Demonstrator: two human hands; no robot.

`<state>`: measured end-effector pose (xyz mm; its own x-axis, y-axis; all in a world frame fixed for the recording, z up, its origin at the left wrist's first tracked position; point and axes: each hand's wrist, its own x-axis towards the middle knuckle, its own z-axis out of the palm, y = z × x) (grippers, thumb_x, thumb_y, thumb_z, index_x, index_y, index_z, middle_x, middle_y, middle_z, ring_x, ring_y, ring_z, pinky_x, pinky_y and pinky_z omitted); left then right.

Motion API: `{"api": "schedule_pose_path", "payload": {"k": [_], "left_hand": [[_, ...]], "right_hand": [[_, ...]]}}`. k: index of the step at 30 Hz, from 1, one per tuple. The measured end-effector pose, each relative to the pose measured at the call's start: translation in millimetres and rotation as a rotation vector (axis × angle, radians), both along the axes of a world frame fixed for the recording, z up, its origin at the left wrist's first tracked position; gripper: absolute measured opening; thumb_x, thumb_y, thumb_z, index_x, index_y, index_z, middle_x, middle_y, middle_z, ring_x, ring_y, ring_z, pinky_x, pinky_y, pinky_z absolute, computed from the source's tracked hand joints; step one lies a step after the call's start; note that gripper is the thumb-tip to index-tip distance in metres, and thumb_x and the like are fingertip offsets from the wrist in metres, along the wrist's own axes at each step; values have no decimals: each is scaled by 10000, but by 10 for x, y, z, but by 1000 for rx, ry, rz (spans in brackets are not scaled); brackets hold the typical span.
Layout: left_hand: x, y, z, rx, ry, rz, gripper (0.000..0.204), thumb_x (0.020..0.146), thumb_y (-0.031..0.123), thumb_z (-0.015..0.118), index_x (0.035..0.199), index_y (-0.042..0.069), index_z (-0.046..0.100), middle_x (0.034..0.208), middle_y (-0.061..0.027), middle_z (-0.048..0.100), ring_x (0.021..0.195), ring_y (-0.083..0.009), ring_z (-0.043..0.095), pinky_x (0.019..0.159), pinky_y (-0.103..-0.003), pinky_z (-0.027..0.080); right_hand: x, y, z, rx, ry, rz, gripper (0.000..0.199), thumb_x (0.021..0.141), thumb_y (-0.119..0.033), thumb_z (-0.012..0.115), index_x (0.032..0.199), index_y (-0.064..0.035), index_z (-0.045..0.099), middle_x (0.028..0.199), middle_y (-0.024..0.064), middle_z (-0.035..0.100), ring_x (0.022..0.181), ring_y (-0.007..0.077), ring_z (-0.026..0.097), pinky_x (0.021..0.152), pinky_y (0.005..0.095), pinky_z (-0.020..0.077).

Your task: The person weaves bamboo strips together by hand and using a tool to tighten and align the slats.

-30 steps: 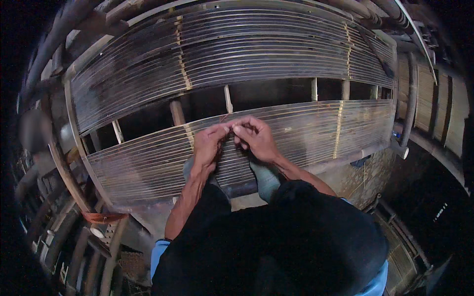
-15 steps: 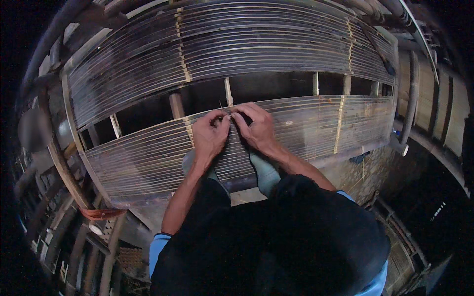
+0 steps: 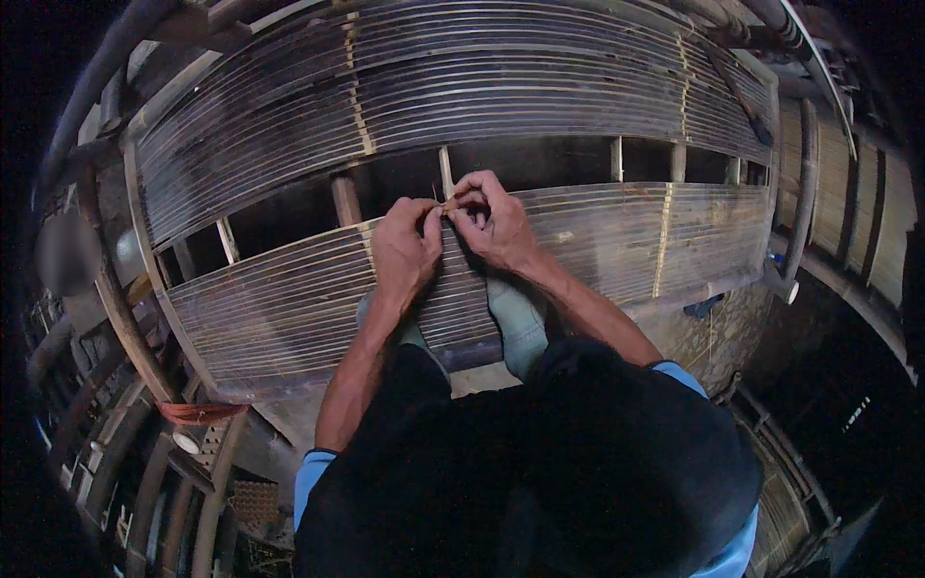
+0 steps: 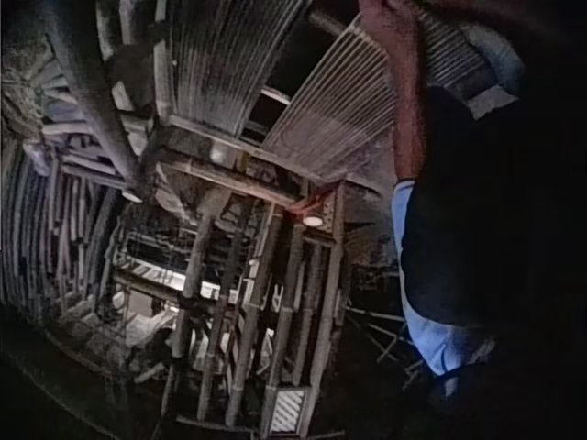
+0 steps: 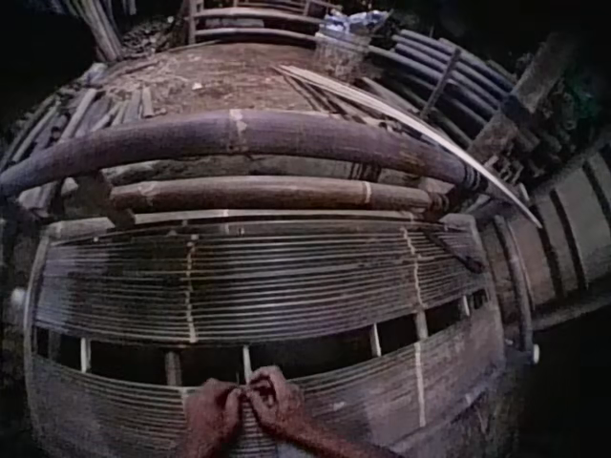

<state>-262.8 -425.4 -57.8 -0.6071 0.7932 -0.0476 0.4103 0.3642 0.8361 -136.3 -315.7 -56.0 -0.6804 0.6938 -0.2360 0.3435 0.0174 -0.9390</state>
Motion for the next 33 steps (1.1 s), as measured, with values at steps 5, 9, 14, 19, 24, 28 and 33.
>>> {"api": "schedule_pose_path", "payload": {"k": [5,9,14,19,24,28,33], "left_hand": [[-74,-36,-75,-110,-157,-38,133,888,122,683,962,30,744,865,-174,680,795,-332,683,713,-400,531],[-137,-71,-116,-124,-109,-107,192,915,188,668,996,35,750,879,-182,706,789,-321,702,711,-391,537],[-127,37,120,-325,-268,-77,224,913,214,674,1010,26,746,799,-180,708,698,-309,687,669,-383,531],[-122,7,49,-372,-364,-83,229,908,206,677,1006,11,747,738,-153,698,622,-231,634,628,-343,506],[-136,-88,66,-289,-556,-122,211,850,164,730,981,-1,744,820,-118,684,750,-232,631,715,-339,503],[-17,-284,72,85,251,4,275,783,170,791,1005,20,729,993,-138,636,926,-285,600,826,-405,482],[144,-497,-27,-32,429,88,363,747,148,826,1037,-1,666,1018,-147,609,951,-328,579,829,-456,459]], "right_hand": [[18,68,7,58,-28,154,275,859,-69,732,1084,-39,576,916,77,724,774,125,671,635,266,509],[-48,70,66,67,-37,154,259,865,-85,752,1085,-35,625,896,94,723,778,147,690,685,283,541],[10,90,-72,298,58,82,223,883,-65,736,1081,-23,645,897,104,726,827,177,721,759,302,572],[82,-35,4,327,76,36,206,868,-21,747,1021,-11,609,887,112,724,847,199,727,759,307,574],[232,-151,269,346,178,32,309,823,15,786,927,-39,501,840,130,702,807,158,719,731,305,570],[289,156,314,322,-24,18,195,859,-98,779,961,-22,632,876,102,718,787,177,715,722,296,563],[255,568,25,487,-290,128,310,915,-363,704,970,-62,757,921,138,735,776,331,693,745,428,537]]}}
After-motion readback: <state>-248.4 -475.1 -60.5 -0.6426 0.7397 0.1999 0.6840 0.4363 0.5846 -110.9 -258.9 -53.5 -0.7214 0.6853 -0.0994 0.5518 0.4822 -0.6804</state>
